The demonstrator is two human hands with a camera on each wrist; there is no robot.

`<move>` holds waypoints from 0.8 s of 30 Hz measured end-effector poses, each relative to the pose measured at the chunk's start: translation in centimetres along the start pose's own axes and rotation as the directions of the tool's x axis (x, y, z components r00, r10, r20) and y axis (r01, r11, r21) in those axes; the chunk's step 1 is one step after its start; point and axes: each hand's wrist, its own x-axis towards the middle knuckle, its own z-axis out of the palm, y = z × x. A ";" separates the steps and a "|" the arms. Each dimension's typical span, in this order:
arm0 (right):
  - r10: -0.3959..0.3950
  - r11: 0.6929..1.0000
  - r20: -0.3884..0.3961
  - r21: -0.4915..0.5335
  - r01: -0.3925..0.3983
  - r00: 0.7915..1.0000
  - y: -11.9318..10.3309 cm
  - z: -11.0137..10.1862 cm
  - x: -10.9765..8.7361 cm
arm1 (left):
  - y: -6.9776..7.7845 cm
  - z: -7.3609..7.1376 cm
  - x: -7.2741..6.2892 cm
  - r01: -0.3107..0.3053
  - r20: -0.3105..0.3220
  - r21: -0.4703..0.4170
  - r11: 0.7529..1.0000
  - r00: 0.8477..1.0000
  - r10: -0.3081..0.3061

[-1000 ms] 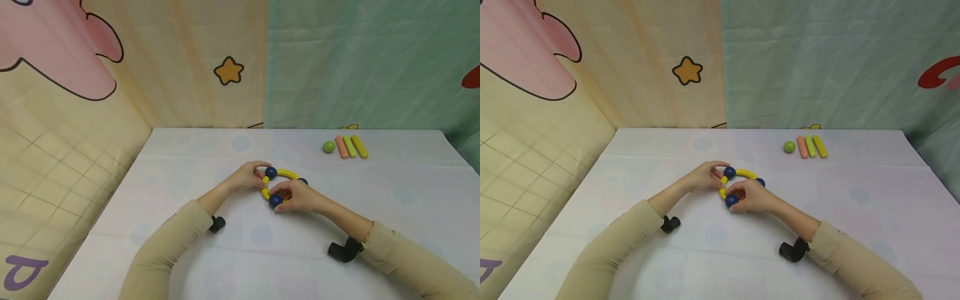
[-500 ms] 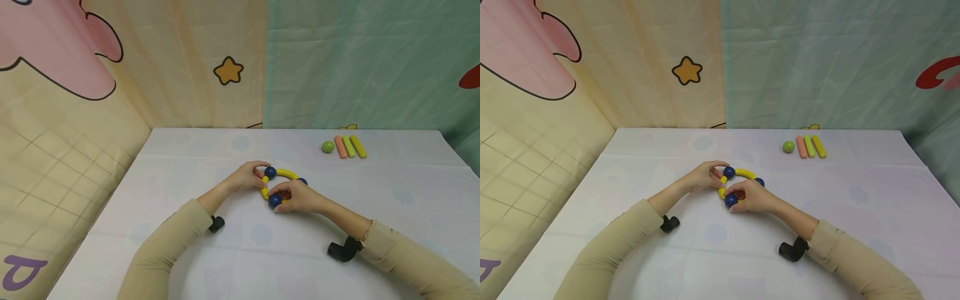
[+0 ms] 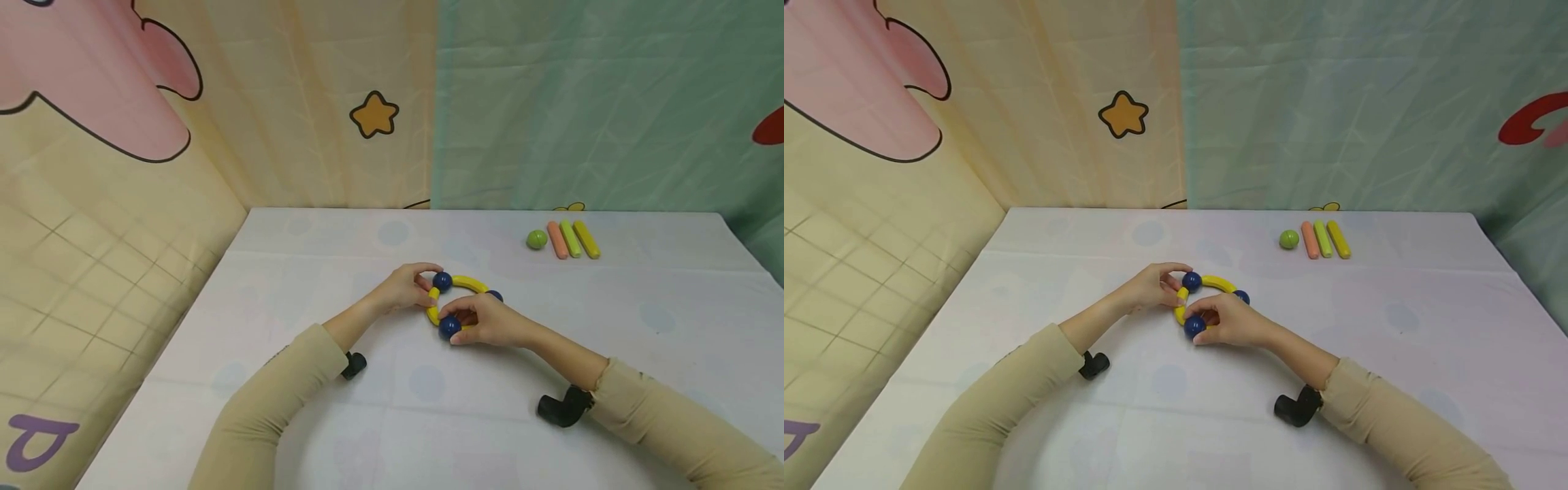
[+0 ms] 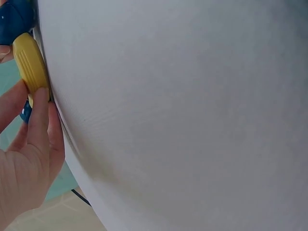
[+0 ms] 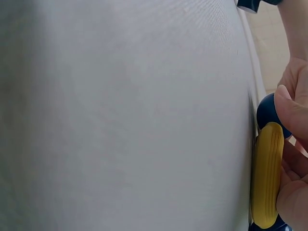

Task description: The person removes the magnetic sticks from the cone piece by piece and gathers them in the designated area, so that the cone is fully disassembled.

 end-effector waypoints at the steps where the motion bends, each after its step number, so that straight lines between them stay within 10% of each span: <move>1: -0.002 1.000 0.000 0.000 0.002 1.000 0.0 0.0 0.0 | 0.0 0.0 0.0 -0.003 -0.002 0.006 1.000 1.000 0.003; 24: -0.012 0.993 0.050 0.121 0.006 0.999 0.8 -0.5 -0.7 | 0.2 0.2 -0.1 -0.011 -0.008 0.044 0.999 1.000 0.011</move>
